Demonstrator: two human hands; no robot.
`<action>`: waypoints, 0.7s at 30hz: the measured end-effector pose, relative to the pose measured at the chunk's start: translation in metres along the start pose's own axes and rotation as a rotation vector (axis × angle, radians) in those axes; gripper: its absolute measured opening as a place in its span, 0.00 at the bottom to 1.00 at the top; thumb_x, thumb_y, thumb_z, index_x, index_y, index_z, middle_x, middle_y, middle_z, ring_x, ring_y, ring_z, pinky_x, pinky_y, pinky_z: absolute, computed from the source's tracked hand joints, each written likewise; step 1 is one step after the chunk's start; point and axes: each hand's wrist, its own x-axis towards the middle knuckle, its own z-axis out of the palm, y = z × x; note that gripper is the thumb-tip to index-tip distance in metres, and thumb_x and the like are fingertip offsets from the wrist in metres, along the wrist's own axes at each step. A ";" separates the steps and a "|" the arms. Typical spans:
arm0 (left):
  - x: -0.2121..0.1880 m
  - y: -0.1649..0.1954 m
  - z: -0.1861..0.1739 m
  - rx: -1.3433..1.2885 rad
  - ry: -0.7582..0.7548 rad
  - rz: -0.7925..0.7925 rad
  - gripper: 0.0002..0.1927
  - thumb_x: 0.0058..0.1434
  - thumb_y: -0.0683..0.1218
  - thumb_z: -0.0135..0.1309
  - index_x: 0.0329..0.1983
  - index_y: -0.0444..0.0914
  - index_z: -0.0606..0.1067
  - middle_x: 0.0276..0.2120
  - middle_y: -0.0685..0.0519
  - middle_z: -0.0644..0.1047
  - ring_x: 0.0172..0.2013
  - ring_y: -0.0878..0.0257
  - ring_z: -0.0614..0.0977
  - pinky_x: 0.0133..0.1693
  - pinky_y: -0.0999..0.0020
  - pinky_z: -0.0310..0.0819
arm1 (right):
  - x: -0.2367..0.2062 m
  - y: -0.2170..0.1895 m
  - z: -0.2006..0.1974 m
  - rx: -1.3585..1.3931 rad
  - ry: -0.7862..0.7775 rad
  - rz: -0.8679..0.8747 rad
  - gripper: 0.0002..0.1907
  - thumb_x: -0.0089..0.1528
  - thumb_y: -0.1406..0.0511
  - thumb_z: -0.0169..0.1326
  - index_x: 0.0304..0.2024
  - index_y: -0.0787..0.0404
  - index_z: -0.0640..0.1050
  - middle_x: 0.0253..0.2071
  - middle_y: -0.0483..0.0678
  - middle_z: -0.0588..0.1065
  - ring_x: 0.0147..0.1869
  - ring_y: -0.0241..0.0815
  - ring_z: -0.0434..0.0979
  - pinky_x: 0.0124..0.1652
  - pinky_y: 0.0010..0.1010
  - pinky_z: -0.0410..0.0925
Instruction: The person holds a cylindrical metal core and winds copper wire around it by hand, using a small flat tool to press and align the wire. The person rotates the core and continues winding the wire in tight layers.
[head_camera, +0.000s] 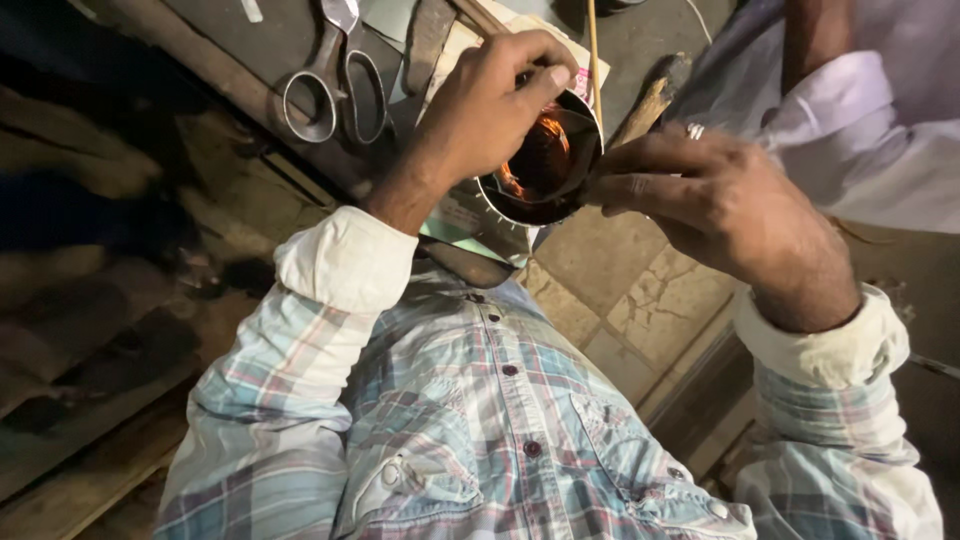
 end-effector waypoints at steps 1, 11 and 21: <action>0.000 0.001 0.000 0.023 0.021 0.039 0.09 0.72 0.47 0.53 0.47 0.36 0.78 0.39 0.49 0.83 0.41 0.57 0.86 0.43 0.64 0.77 | -0.001 0.000 0.000 0.010 -0.001 0.054 0.12 0.60 0.74 0.62 0.47 0.65 0.82 0.49 0.53 0.80 0.49 0.49 0.84 0.44 0.33 0.78; -0.004 0.009 0.004 -0.061 0.034 0.025 0.09 0.72 0.46 0.52 0.46 0.37 0.78 0.40 0.49 0.84 0.44 0.52 0.86 0.45 0.61 0.78 | -0.028 -0.005 0.040 -0.029 0.121 0.242 0.12 0.61 0.78 0.59 0.45 0.62 0.82 0.49 0.51 0.79 0.47 0.45 0.82 0.43 0.33 0.76; -0.005 0.006 0.005 -0.030 0.059 -0.009 0.12 0.71 0.51 0.54 0.46 0.38 0.78 0.40 0.48 0.83 0.43 0.53 0.86 0.45 0.61 0.77 | 0.008 0.015 0.053 0.009 0.555 -0.019 0.33 0.64 0.42 0.52 0.40 0.69 0.81 0.41 0.60 0.75 0.47 0.58 0.73 0.48 0.48 0.67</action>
